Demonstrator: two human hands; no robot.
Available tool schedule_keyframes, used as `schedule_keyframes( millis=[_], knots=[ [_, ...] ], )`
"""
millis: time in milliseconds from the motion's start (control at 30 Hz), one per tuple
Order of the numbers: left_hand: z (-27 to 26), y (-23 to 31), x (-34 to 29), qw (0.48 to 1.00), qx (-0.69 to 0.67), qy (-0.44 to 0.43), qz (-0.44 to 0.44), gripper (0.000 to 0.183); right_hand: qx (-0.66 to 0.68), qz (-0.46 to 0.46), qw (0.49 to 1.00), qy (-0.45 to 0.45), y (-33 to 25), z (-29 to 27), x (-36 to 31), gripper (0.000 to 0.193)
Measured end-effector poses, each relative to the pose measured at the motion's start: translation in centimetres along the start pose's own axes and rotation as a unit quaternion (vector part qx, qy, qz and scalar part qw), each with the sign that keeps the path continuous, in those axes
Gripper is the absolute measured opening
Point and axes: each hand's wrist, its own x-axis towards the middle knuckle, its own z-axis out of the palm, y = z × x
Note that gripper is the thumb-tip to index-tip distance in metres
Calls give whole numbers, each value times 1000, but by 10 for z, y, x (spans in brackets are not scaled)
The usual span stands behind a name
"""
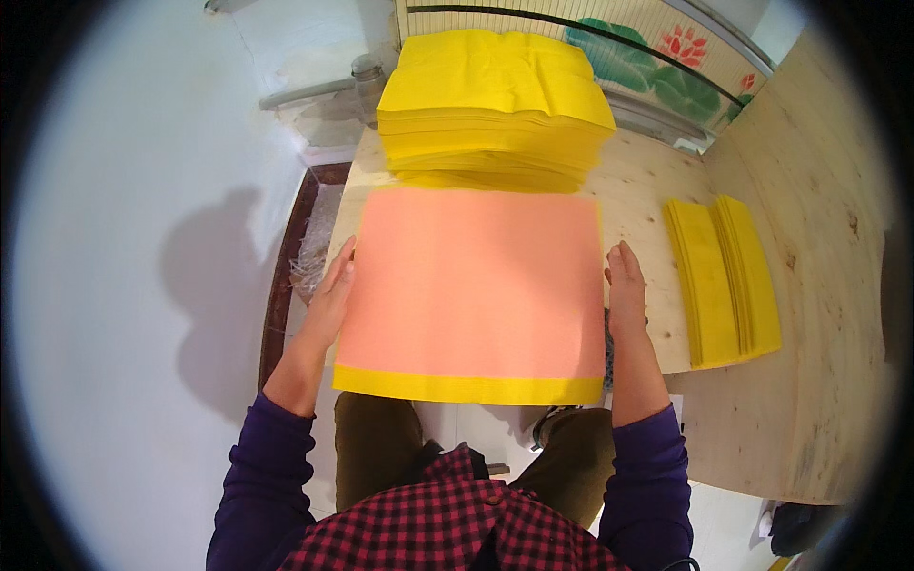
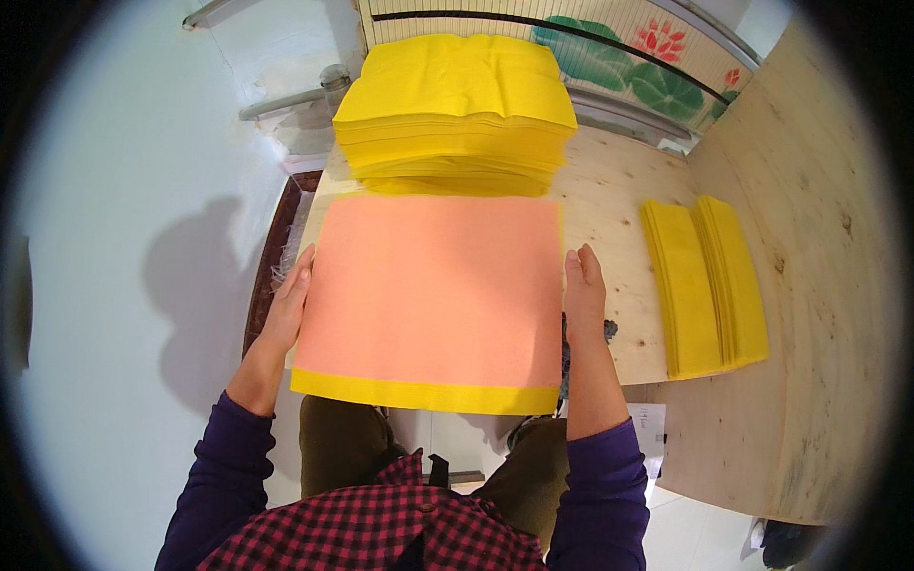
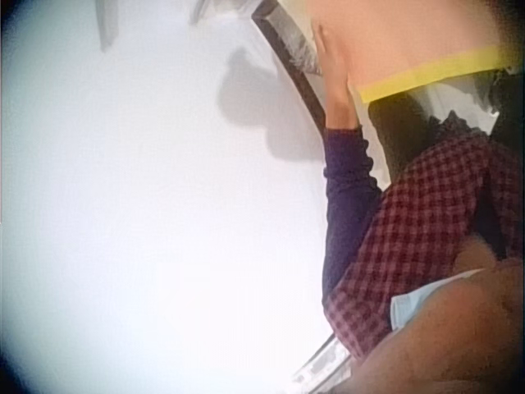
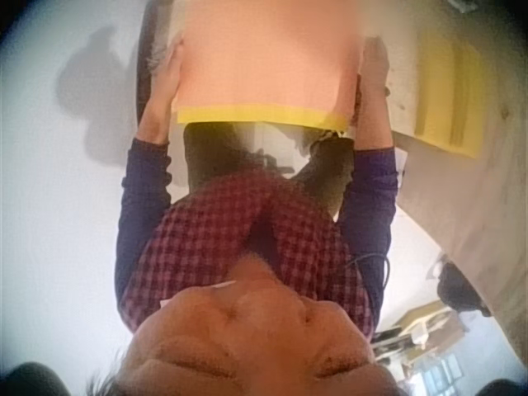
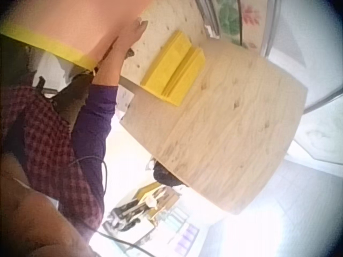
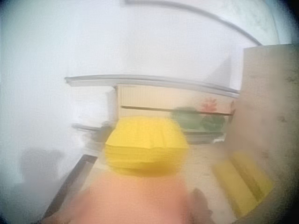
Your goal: The person folds yellow paper sheets on a wooden table, aligning edges and pressing creases. They stack folded sheets and continue folding additional sheets from a nearby pile.
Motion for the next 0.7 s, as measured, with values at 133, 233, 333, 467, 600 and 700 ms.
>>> schedule_keyframes(
  millis=[133,233,333,467,600,700],
  knots=[
    [4,2,2,1000,16,4,-12,63,44,-7,994,-100,-2,4,-4,68],
    [4,-1,3,1000,-21,2,-14,63,67,41,993,-87,-7,2,-12,67],
    [-1,-3,3,1000,-23,-4,-16,64,102,69,988,-95,-7,-1,-16,68],
    [-2,-1,-1,998,53,-15,9,63,410,234,853,-222,-9,-26,-8,71],
    [-4,6,-1,999,49,-2,10,59,226,113,957,-143,1,-30,-25,71],
    [-7,19,-6,988,142,-7,63,55,77,17,994,-70,4,-35,-48,71]
  ],
)
